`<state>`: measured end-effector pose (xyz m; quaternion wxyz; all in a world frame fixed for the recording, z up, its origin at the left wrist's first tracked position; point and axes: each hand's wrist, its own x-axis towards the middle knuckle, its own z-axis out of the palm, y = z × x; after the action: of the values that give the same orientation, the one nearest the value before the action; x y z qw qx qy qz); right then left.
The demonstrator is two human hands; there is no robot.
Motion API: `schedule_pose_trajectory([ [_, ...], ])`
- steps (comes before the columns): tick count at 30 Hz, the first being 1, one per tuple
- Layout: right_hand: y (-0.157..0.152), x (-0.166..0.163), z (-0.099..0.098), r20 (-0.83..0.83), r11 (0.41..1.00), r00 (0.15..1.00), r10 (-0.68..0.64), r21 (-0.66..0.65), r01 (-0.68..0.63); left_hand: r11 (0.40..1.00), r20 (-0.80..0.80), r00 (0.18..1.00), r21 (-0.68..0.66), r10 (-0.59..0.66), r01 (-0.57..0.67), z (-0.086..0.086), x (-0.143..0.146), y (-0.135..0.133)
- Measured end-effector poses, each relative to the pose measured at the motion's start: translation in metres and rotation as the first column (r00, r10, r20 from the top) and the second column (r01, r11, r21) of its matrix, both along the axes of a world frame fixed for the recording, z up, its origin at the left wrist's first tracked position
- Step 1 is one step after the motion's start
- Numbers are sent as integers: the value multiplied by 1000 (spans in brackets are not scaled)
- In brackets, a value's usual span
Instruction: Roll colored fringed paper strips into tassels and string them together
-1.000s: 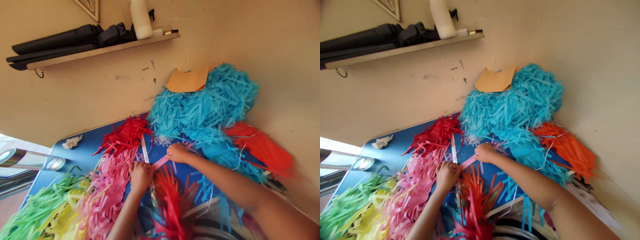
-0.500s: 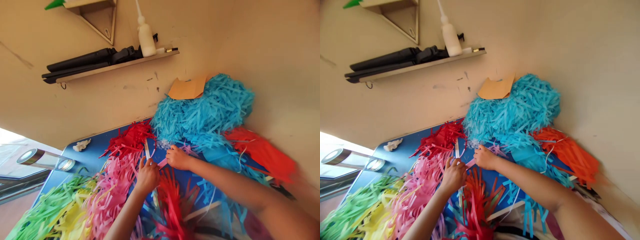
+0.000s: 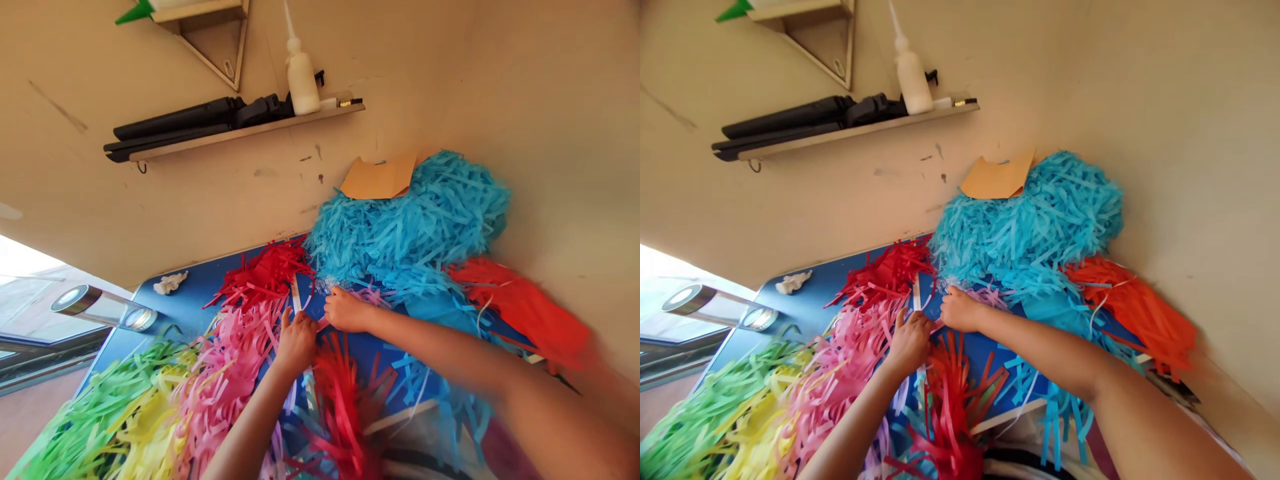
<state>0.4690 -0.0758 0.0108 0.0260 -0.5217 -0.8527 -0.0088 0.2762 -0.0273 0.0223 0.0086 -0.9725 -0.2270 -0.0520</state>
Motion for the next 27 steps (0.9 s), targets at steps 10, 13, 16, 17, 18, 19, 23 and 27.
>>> schedule_pose_trajectory([
  [10, -9, -6, -3, -76, 982, 979, -187, -27, 185, 994, 99, 989, 18, 107, -109, -13, 1, -4],
  [13, -16, -16, -5, -130, 987, 980, -153, 19, 157, 992, 121, 985, 1, 125, -126, -17, -5, -6],
  [16, -24, -14, -13, -176, 989, 975, -139, 16, 144, 993, 133, 985, -36, 114, -110, -18, -17, -11],
  [17, -27, -9, -17, -192, 988, 970, -150, 3, 154, 993, 136, 984, -53, 111, -105, -19, -21, -12],
  [18, -29, -4, -20, -213, 986, 963, -167, -9, 169, 992, 141, 983, -72, 114, -105, -21, -26, -13],
  [19, -32, 2, -23, -239, 981, 952, -191, -22, 192, 989, 147, 981, -90, 127, -114, -23, -30, -12],
  [23, -35, 24, -34, -331, 942, 882, -335, -97, 321, 966, 178, 956, -158, 232, -205, -32, -37, -6],
  [27, -29, 33, -36, -367, 907, 829, -421, -178, 382, 946, 182, 938, -189, 296, -262, -34, -33, 1],
])
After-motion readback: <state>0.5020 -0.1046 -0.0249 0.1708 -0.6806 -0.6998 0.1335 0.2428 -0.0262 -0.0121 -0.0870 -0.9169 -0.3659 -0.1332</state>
